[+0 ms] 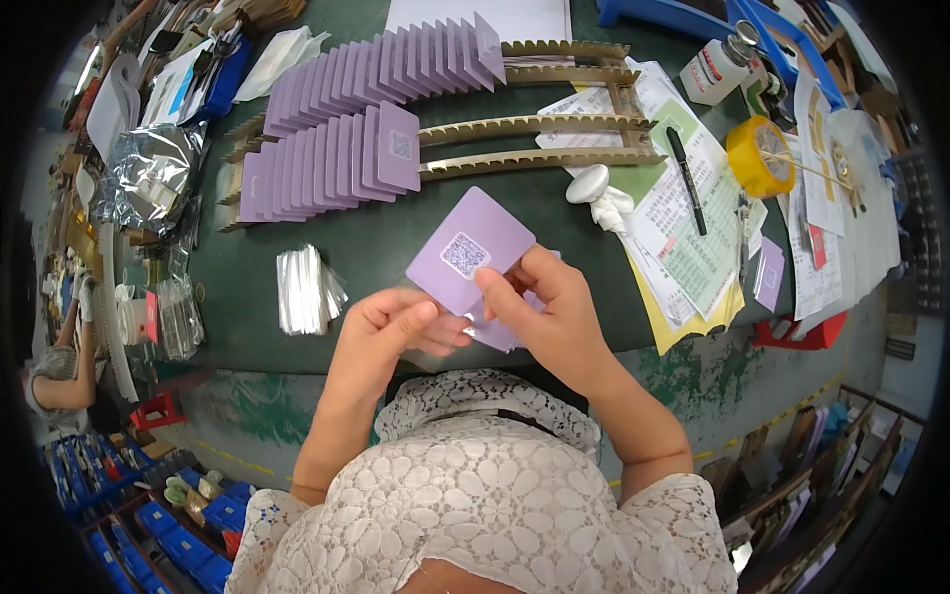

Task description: The person repeatedly picks up small purple cards and inserts them into clear plastic sleeves. The person works at a green table in a workshop environment, handling the items one by one and stacking the packaged cards.

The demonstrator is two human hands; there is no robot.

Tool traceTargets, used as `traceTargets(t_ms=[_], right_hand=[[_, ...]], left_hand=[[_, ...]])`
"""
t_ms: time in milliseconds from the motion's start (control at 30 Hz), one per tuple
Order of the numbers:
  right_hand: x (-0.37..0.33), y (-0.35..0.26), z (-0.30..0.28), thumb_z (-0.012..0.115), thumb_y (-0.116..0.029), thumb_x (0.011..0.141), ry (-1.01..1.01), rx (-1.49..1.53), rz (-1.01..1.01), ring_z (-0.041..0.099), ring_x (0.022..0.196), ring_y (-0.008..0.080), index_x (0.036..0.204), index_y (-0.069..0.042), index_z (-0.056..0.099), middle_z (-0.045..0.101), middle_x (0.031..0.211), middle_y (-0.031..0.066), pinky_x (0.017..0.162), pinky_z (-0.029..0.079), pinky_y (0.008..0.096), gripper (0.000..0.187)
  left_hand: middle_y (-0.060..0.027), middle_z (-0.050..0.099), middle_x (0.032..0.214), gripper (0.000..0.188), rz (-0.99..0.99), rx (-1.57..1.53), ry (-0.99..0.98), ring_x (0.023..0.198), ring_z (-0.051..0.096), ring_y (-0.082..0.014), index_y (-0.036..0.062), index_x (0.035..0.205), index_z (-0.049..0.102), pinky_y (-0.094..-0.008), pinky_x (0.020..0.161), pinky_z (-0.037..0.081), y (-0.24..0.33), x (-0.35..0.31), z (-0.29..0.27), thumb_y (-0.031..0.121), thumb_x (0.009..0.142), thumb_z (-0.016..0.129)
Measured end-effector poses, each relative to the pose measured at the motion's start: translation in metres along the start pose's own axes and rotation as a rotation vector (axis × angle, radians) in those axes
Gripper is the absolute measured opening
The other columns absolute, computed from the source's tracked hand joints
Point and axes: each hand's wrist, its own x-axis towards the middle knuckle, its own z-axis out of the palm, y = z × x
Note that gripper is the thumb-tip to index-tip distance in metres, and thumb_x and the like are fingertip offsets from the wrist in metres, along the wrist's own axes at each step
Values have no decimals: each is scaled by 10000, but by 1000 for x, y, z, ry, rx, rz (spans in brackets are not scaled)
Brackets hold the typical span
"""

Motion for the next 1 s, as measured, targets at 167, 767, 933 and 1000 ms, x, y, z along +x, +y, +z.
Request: traceTargets(t_ms=[167, 767, 933, 1000], right_hand=[[1, 9, -6, 648, -116, 854, -73, -75, -87, 517, 649, 65, 1007, -10, 627, 589, 753, 23, 591, 411, 217, 187], [-1, 3, -23, 621, -12, 838, 26, -422, -132, 541, 904, 144, 1102, -9, 627, 569, 1031, 64, 726, 433, 240, 264], [4, 2, -17, 636, -15, 804, 144, -778, -351, 509, 1006, 192, 1106, -56, 629, 539, 1154, 76, 722, 425, 261, 305], [6, -1, -14, 631, -14, 809, 128, -774, -358, 512, 1006, 189, 1111, -50, 624, 536, 1175, 84, 720, 426, 259, 304]], left_hand=[[-123, 694, 903, 201, 64, 31, 26, 835, 671, -165, -23, 1008, 641, -269, 724, 525, -12, 4, -5, 133, 880, 641], [-75, 571, 826, 142, 589, 952, 818, 658, 577, -165, 24, 890, 600, -271, 598, 471, 7, -20, -65, 50, 794, 702], [-94, 563, 764, 229, 459, 1275, 899, 627, 567, -196, -2, 860, 581, -318, 589, 470, -2, -33, -96, 152, 777, 729], [-94, 593, 739, 207, 418, 1212, 866, 619, 573, -183, -17, 849, 595, -305, 588, 472, -6, -33, -101, 134, 784, 722]])
